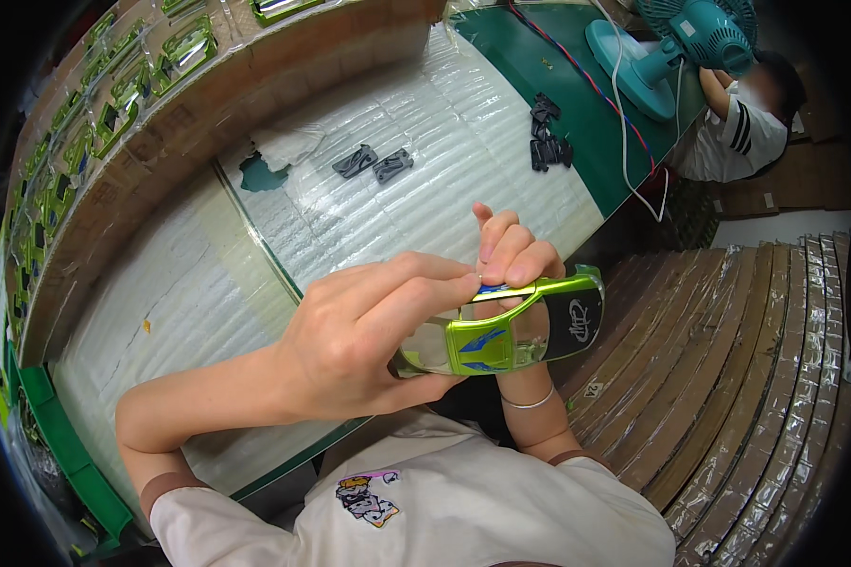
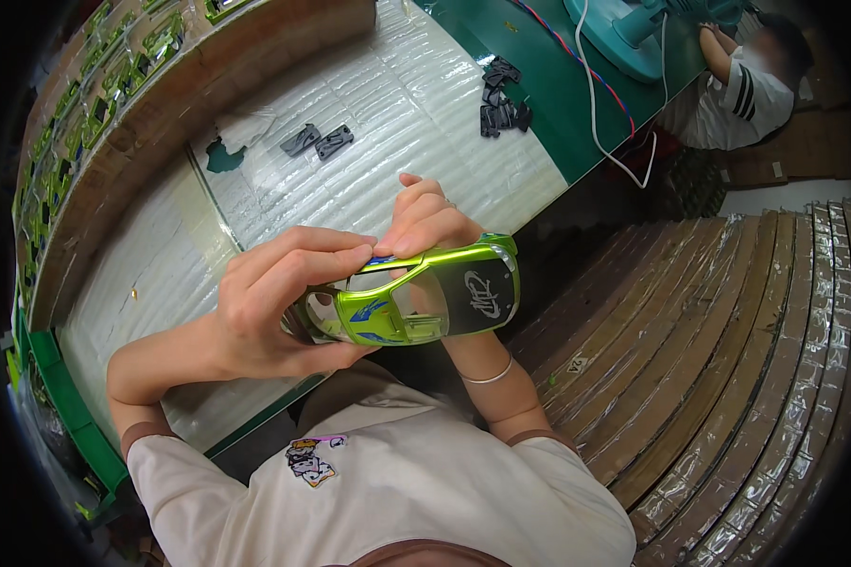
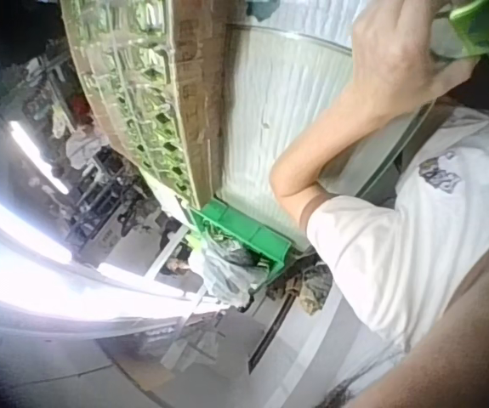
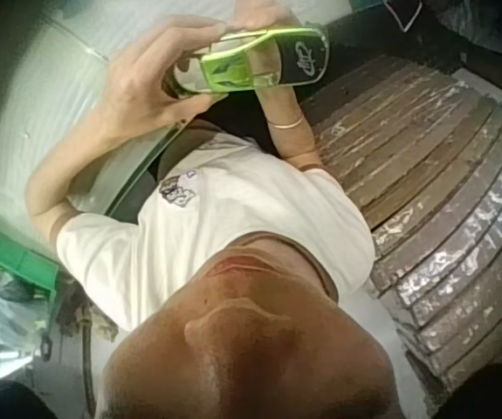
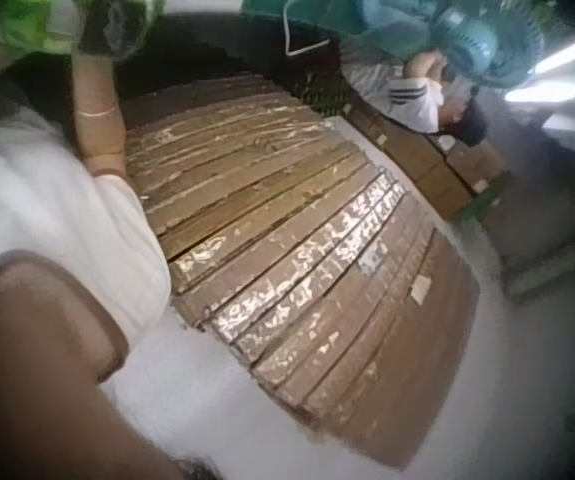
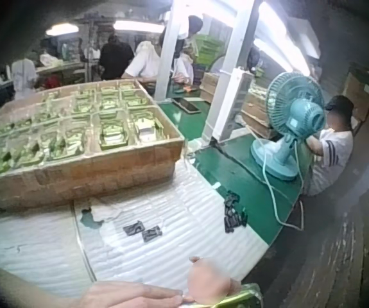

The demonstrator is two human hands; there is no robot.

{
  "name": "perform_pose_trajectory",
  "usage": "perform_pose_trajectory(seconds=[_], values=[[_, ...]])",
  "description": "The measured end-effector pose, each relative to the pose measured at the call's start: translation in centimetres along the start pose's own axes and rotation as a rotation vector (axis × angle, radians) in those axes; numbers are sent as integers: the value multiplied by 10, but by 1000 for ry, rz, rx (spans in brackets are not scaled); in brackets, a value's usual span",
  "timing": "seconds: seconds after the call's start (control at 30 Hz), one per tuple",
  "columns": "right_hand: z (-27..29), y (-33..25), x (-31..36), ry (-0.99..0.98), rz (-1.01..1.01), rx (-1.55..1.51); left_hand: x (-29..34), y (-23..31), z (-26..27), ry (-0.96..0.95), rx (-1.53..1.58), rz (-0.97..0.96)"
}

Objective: The person assembles small green toy cars by inserting black plastic components into the chassis. They pick up a car body, insert a part, and place the finished unit into a cardboard tray. The process is repeated continuously throughout the clip.

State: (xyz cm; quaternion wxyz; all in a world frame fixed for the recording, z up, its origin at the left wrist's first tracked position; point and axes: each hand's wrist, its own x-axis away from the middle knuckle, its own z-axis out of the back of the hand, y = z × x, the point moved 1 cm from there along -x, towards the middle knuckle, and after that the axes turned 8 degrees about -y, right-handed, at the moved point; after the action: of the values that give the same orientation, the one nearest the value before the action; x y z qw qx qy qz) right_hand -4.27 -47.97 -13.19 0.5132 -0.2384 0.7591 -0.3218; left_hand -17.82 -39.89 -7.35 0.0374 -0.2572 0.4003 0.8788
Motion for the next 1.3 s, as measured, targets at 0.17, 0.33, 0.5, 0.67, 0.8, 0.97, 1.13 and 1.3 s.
perform_pose_trajectory(seconds=[0.17,0.33,0.5,0.67,0.8,0.97,1.13,1.3], values=[[5,9,1,-64,65,-76,0,0,-1,27,-23,6],[-11,-8,1,179,-350,-187,0,-11,5,319,-179,-88],[-11,-14,-6,-54,-462,-455,5,-35,12,340,-771,-355],[-15,-11,-3,134,-422,-245,1,-25,13,285,-575,-311],[-14,-11,-6,253,-324,-140,-12,-55,38,334,-424,75],[-11,-8,-3,235,-271,-153,-7,-79,37,75,-641,196],[-10,-9,-2,222,-268,-166,-4,-79,39,123,-588,249],[-4,-3,-5,-25,-164,-50,-28,-25,62,178,-403,-106]])
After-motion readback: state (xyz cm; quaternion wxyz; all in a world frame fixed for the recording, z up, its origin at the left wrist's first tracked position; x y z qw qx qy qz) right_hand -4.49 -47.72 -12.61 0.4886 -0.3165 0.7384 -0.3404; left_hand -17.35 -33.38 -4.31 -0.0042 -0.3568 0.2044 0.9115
